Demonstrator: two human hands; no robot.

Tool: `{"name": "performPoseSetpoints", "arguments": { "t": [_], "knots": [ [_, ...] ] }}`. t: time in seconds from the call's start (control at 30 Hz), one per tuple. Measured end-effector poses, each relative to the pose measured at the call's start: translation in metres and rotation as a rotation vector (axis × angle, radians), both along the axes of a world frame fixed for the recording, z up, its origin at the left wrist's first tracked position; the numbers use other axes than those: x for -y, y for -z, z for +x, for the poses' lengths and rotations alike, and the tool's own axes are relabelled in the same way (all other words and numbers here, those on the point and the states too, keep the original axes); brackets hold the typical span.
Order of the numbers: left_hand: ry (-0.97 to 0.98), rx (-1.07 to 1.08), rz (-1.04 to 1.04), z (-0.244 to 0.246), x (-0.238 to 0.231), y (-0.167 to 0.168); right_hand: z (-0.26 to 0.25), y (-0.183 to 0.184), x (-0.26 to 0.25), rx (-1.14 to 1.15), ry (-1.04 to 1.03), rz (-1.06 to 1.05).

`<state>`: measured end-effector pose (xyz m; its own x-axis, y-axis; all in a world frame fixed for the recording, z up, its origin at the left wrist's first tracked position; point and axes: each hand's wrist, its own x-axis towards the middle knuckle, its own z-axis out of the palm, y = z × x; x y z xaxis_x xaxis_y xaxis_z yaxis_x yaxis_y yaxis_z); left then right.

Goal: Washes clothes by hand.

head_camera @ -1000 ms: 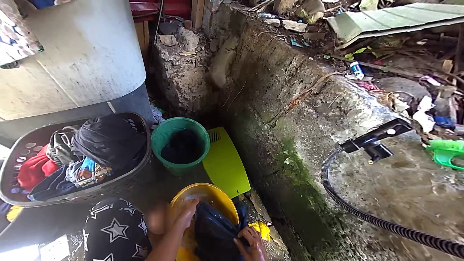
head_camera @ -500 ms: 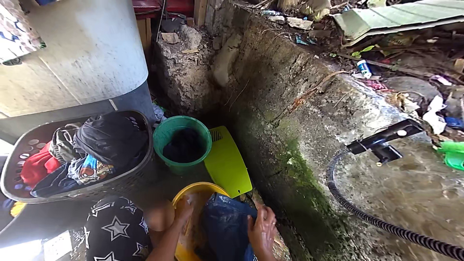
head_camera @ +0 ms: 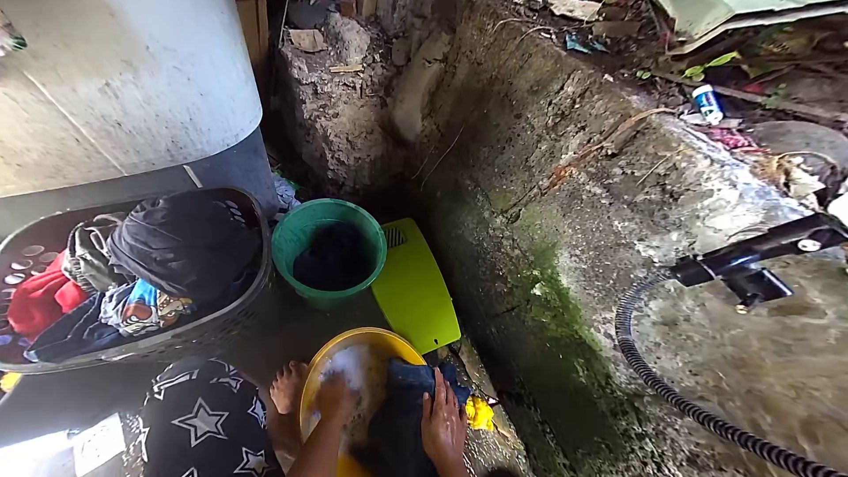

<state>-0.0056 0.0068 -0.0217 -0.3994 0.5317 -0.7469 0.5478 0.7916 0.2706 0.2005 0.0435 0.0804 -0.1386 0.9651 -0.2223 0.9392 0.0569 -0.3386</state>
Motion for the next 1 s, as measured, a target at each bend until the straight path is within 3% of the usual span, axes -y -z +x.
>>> {"name": "performPoseSetpoints", "arguments": {
  "t": [0.17, 0.3, 0.4, 0.47, 0.63, 0.73, 0.8, 0.9, 1.0],
  "knots": [
    [0.005, 0.267, -0.125, 0.017, 0.005, 0.012, 0.001, 0.002, 0.001, 0.000, 0.013, 0.025],
    [-0.174, 0.599, 0.140, -0.011, -0.014, 0.007, 0.001, 0.001, 0.000, -0.018, 0.016, 0.024],
    [-0.242, 0.236, 0.286, -0.029, -0.023, 0.003, 0.002, 0.004, 0.001, -0.077, 0.025, 0.073],
    [-0.188, 0.035, 0.289, -0.020, -0.024, 0.003, 0.004, 0.008, 0.002, -0.132, 0.026, 0.136],
    [0.030, 0.102, 0.148, 0.025, -0.018, 0.012, 0.009, 0.014, 0.006, -0.341, 0.123, 0.175],
    [-0.008, 0.125, -0.073, 0.032, -0.001, 0.029, 0.011, 0.016, 0.007, -0.372, 0.137, 0.166],
    [-0.067, 0.106, -0.084, 0.027, -0.001, 0.037, 0.011, 0.015, 0.006, -0.372, 0.136, 0.160],
    [-0.308, 0.228, 0.341, 0.016, -0.017, 0.022, 0.010, 0.015, 0.006, -0.376, 0.139, 0.154],
    [-0.531, 0.490, 0.915, 0.034, -0.024, -0.048, 0.010, 0.012, 0.006, -0.404, 0.137, 0.148]
  ]
}}
